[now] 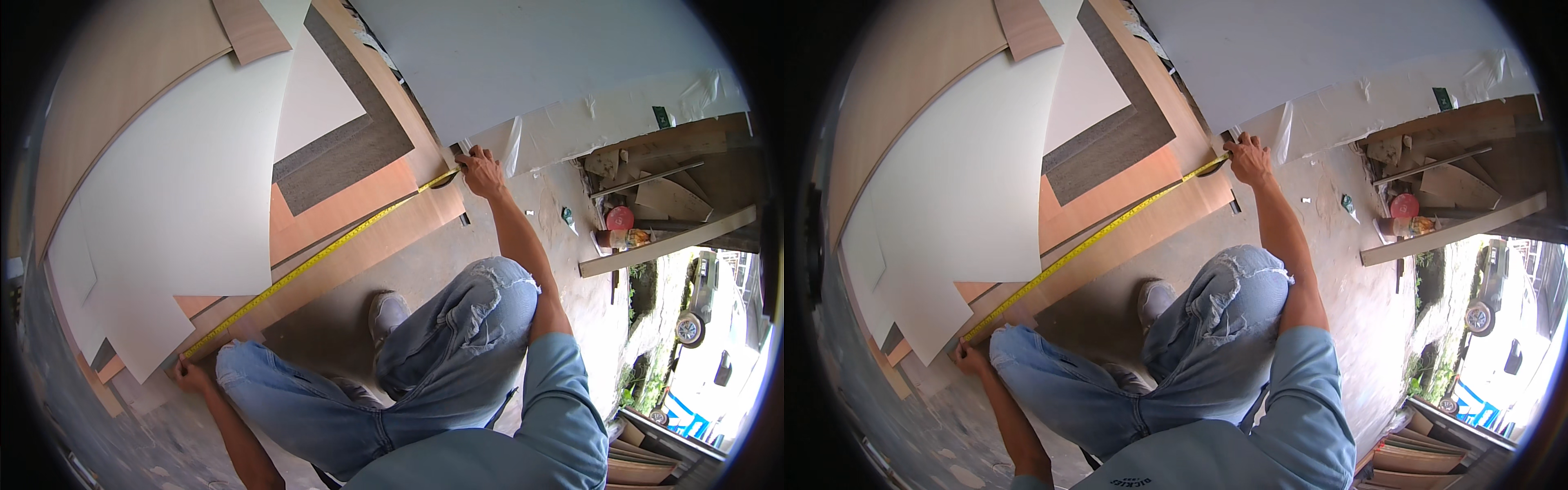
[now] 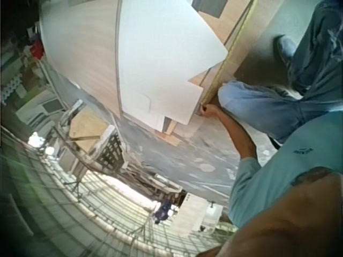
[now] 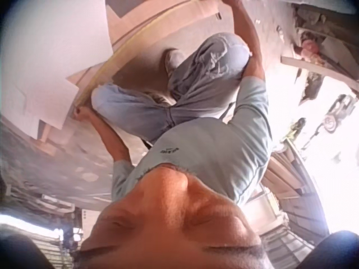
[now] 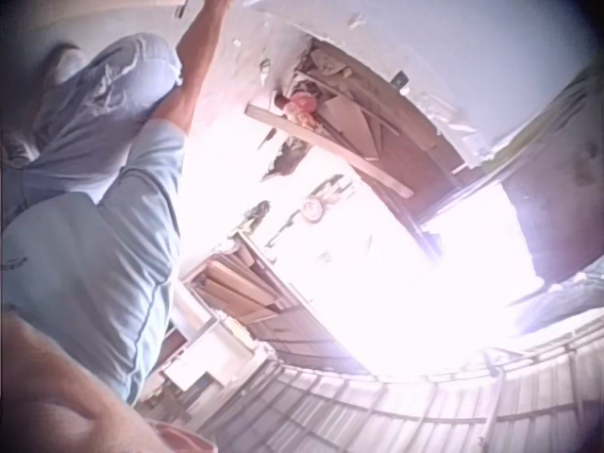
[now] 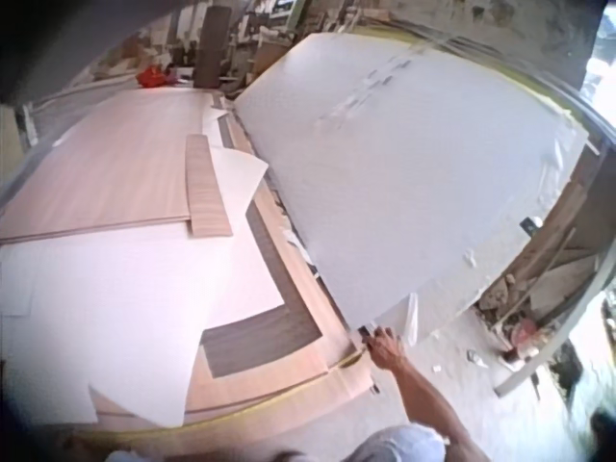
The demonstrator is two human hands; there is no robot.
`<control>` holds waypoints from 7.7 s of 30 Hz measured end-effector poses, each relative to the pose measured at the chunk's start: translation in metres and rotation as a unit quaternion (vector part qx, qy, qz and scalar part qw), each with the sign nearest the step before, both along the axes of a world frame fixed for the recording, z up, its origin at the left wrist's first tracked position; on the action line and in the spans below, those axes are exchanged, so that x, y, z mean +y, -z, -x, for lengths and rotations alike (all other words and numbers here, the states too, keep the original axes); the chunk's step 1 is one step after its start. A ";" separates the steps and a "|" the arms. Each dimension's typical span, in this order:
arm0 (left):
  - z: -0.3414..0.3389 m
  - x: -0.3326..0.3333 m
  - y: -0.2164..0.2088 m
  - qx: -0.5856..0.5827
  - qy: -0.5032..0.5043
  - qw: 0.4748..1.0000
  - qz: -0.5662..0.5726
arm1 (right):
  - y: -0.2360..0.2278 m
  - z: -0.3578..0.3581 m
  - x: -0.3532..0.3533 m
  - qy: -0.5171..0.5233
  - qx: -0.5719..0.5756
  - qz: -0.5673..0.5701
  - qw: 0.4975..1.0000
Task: The person selects a piece of wood from a pile, measures it and another panel using a tape measure, and then handles a large thin wood veneer.
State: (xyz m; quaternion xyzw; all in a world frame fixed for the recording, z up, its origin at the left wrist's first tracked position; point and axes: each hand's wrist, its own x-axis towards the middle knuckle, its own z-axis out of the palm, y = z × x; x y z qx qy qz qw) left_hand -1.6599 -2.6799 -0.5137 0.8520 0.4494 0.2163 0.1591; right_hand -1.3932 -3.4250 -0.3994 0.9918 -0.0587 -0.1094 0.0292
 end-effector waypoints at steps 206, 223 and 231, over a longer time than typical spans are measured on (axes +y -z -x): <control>0.000 0.027 -0.076 -0.021 0.018 0.834 0.551 | -0.025 -0.002 0.034 0.074 -0.041 0.049 0.995; 0.005 0.036 -0.063 0.009 0.031 0.840 0.541 | -0.017 -0.009 0.026 0.080 -0.023 0.061 0.995; 0.001 0.040 -0.068 0.027 0.064 0.828 0.556 | -0.015 -0.003 0.024 0.086 -0.020 0.054 0.995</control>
